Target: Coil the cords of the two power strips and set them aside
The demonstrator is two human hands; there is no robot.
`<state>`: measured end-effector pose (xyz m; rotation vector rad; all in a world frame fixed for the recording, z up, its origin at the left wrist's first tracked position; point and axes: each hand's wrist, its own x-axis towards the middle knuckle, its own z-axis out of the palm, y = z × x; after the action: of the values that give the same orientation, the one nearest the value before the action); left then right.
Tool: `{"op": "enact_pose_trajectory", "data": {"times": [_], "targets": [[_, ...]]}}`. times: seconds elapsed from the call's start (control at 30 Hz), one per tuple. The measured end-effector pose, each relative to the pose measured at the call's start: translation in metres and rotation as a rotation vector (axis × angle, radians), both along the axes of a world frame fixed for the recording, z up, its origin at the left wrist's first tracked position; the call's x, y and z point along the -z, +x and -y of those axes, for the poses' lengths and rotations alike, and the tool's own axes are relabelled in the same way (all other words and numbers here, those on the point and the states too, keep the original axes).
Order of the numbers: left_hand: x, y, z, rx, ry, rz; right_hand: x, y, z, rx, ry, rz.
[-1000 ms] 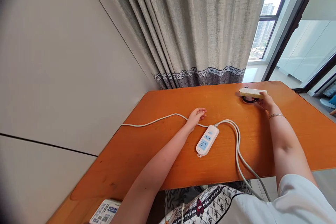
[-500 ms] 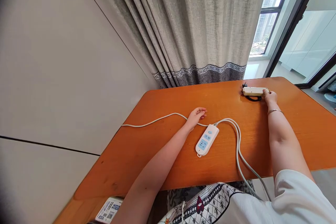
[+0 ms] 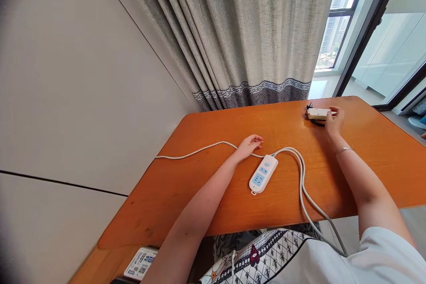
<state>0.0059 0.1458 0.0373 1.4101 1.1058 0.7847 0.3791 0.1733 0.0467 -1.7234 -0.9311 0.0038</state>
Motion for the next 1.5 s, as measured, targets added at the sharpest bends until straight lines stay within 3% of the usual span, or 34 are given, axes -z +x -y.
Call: {"op": "enact_pose_trajectory", "data": {"times": [0.1,0.2,0.3,0.4,0.47,0.53,0.67,0.8,0.9,1.0,1.07,1.13,1.27,1.4,1.5], "targets": [[-0.009,-0.013,0.001,0.212,0.033,-0.162,-0.005,-0.038,0.017,-0.480,-0.118,0.099],[-0.021,-0.024,0.004,0.492,0.179,-0.459,-0.010,-0.080,0.043,-0.953,-0.316,0.299],[-0.031,-0.025,0.011,0.508,0.390,-0.636,-0.015,-0.114,0.067,-1.209,-0.386,0.609],[-0.038,-0.017,0.019,0.424,0.514,-0.674,-0.020,-0.135,0.080,-1.148,-0.488,0.940],[-0.041,-0.009,0.024,0.408,0.473,-0.619,-0.024,-0.143,0.083,-1.059,-0.497,1.051],[-0.044,-0.001,0.030,0.408,0.382,-0.471,-0.032,-0.148,0.085,-1.039,-0.390,1.034],[-0.055,0.006,0.040,0.476,0.121,-0.099,-0.053,-0.163,0.090,-1.056,-0.124,0.776],[-0.078,-0.003,0.047,0.440,-0.081,0.191,-0.070,-0.183,0.090,-1.101,-0.046,0.352],[-0.099,-0.021,0.048,0.282,-0.065,0.426,-0.071,-0.193,0.087,-1.195,-0.094,0.058],[-0.120,-0.044,0.048,-0.017,0.007,0.764,-0.064,-0.198,0.084,-1.252,-0.195,-0.032],[-0.130,-0.057,0.048,-0.165,-0.003,0.931,-0.059,-0.201,0.083,-1.275,-0.312,0.060],[-0.134,-0.065,0.048,-0.187,-0.051,0.961,-0.057,-0.205,0.084,-1.246,-0.477,0.316],[-0.128,-0.061,0.052,0.018,-0.083,0.758,-0.062,-0.219,0.087,-1.017,-0.752,0.877],[-0.119,-0.048,0.057,0.238,0.094,0.625,-0.074,-0.228,0.094,-0.905,-0.828,1.005],[-0.117,-0.041,0.056,0.191,0.260,0.509,-0.088,-0.225,0.102,-0.827,-0.763,1.072]]}}
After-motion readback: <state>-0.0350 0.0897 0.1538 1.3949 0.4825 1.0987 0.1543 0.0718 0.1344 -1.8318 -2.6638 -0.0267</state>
